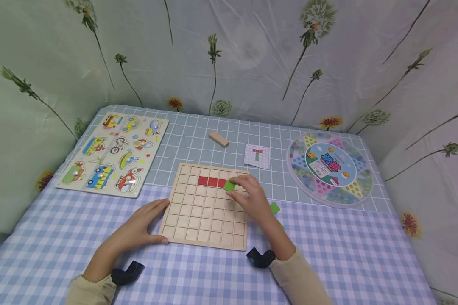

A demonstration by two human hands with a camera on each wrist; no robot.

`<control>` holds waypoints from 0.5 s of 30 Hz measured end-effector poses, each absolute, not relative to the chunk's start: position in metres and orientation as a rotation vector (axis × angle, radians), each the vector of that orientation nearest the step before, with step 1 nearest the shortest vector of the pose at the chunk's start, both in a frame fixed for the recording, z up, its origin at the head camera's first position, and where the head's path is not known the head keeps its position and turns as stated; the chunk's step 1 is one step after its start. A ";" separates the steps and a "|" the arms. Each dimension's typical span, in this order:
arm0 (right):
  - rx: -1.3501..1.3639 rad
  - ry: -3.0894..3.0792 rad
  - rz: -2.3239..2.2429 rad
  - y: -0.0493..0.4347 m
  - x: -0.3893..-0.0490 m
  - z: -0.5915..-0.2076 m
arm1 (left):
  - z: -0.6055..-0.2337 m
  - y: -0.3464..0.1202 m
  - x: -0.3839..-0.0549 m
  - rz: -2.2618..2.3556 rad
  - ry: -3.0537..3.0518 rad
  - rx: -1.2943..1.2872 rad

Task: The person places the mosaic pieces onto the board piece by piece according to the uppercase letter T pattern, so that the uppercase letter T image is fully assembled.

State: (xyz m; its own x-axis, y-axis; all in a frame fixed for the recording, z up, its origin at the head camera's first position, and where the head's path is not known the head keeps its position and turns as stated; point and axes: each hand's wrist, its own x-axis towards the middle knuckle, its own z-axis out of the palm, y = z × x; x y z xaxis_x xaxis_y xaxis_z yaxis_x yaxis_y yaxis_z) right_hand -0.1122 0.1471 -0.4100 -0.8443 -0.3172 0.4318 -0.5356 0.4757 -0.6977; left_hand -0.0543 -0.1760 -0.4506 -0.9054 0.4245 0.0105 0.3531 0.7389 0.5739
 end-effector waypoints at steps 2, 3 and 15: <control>0.742 -2.492 1.320 0.133 -0.117 -0.412 | -0.450 -0.176 -0.055 0.896 2.816 0.636; 0.742 -2.506 1.330 0.127 -0.120 -0.413 | -0.450 -0.176 -0.055 0.895 2.815 0.637; 0.606 -2.820 1.330 0.098 -0.134 -0.441 | -0.451 -0.176 -0.055 0.885 2.819 0.650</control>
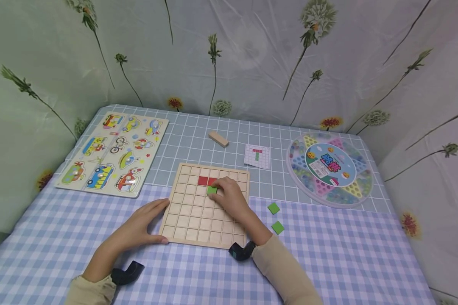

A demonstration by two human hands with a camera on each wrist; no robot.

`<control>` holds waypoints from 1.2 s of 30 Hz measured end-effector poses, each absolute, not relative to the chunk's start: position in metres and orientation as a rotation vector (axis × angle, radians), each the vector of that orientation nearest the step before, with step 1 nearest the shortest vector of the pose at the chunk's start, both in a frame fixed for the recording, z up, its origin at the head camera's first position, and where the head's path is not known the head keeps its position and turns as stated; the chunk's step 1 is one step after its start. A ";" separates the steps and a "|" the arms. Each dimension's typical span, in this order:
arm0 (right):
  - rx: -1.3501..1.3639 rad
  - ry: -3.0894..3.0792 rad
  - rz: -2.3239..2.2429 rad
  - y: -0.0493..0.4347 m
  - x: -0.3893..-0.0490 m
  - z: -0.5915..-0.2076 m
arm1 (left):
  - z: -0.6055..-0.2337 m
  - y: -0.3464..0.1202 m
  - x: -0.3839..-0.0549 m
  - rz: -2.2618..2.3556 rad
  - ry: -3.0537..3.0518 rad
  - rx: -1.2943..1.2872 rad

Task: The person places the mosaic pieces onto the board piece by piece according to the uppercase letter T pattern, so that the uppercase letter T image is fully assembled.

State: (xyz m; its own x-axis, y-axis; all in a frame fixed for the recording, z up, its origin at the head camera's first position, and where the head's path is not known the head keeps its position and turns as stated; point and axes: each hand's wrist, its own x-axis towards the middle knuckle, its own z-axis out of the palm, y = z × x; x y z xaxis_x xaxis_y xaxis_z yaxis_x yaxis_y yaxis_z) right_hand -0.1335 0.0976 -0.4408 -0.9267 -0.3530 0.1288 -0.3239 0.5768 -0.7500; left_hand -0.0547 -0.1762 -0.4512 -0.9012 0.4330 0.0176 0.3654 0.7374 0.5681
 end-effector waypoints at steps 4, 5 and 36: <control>-0.640 2.763 -1.282 0.098 -0.135 -0.444 | -0.452 -0.176 -0.054 0.882 2.824 0.642; -0.642 2.766 -1.279 0.098 -0.135 -0.444 | -0.452 -0.176 -0.054 0.883 2.824 0.640; -0.695 2.921 -1.341 0.190 -0.103 -0.408 | -0.450 -0.175 -0.053 0.882 2.813 0.611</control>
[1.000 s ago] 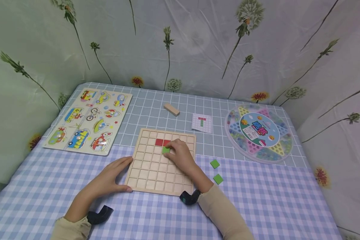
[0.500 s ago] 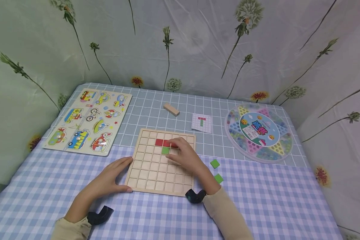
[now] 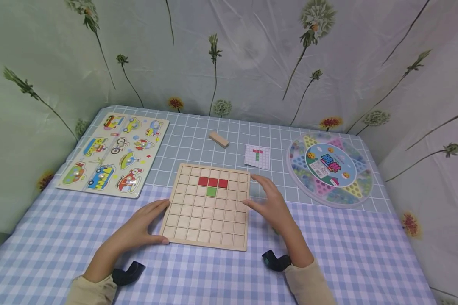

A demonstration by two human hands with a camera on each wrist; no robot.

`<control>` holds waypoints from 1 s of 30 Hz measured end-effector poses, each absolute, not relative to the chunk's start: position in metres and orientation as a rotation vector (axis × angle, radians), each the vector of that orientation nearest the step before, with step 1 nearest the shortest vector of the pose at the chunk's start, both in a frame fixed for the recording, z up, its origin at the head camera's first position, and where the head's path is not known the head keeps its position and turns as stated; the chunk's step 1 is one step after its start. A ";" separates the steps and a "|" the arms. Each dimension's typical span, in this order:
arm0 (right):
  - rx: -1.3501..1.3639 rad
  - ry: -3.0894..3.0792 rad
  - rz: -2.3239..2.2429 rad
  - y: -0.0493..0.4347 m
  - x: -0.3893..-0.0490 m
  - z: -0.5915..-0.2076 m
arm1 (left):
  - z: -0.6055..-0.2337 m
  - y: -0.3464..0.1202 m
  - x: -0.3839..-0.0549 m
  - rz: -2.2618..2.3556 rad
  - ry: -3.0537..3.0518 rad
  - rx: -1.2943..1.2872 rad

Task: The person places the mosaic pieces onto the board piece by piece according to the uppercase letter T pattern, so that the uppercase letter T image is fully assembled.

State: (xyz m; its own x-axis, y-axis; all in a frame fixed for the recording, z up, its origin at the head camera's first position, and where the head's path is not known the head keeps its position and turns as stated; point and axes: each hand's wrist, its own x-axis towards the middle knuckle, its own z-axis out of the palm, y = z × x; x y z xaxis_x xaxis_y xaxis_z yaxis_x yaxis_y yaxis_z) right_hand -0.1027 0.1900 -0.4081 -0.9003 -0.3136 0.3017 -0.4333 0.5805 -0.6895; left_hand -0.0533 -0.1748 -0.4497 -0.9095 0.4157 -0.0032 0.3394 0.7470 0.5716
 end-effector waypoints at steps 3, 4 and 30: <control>0.566 -2.667 1.193 0.204 -0.098 -0.411 | -0.450 -0.175 -0.054 0.883 2.813 0.607; 0.545 -2.666 1.189 0.208 -0.097 -0.413 | -0.450 -0.175 -0.054 0.884 2.813 0.607; 0.255 -2.913 1.219 0.240 -0.081 -0.442 | -0.452 -0.176 -0.054 0.879 2.828 0.644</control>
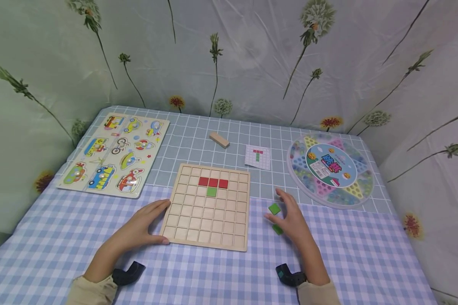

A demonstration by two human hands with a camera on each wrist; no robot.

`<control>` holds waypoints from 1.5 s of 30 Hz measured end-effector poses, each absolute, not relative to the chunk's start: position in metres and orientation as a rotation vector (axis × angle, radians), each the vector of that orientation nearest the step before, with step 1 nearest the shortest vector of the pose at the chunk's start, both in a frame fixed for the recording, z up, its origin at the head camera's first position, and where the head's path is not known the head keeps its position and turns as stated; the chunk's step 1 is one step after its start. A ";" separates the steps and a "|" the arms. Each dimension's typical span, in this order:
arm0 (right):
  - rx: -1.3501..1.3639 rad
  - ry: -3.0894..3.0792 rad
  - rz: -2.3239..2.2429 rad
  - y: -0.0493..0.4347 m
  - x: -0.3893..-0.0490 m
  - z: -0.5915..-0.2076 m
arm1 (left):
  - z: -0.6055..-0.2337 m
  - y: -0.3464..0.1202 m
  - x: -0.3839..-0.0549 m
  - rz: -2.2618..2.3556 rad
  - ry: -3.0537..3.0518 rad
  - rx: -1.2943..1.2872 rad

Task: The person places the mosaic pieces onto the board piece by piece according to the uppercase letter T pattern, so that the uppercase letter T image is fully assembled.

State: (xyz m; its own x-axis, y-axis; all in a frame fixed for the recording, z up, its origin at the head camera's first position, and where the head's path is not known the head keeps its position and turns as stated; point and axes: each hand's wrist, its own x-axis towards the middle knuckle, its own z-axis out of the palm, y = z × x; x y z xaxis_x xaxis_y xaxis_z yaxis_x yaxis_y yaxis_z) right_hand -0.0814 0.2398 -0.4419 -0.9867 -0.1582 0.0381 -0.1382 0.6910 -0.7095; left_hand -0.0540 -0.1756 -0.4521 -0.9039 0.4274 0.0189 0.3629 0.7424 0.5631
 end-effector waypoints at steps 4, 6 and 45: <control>-0.232 2.826 -1.164 0.241 -0.081 -0.444 | -0.451 -0.175 -0.054 0.881 2.826 0.647; -0.232 2.827 -1.136 0.242 -0.081 -0.446 | -0.450 -0.175 -0.053 0.881 2.824 0.646; -0.491 3.068 -1.279 0.222 -0.080 -0.430 | -0.449 -0.175 -0.054 0.893 2.815 0.640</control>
State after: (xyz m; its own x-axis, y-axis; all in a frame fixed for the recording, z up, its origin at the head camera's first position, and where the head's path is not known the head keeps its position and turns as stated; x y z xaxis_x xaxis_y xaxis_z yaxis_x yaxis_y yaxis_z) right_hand -0.0805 0.2217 -0.4301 -0.9341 -0.1810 0.3078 -0.3460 0.6717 -0.6550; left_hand -0.0535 -0.1749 -0.4494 -0.9034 0.4286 0.0136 0.3581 0.7366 0.5737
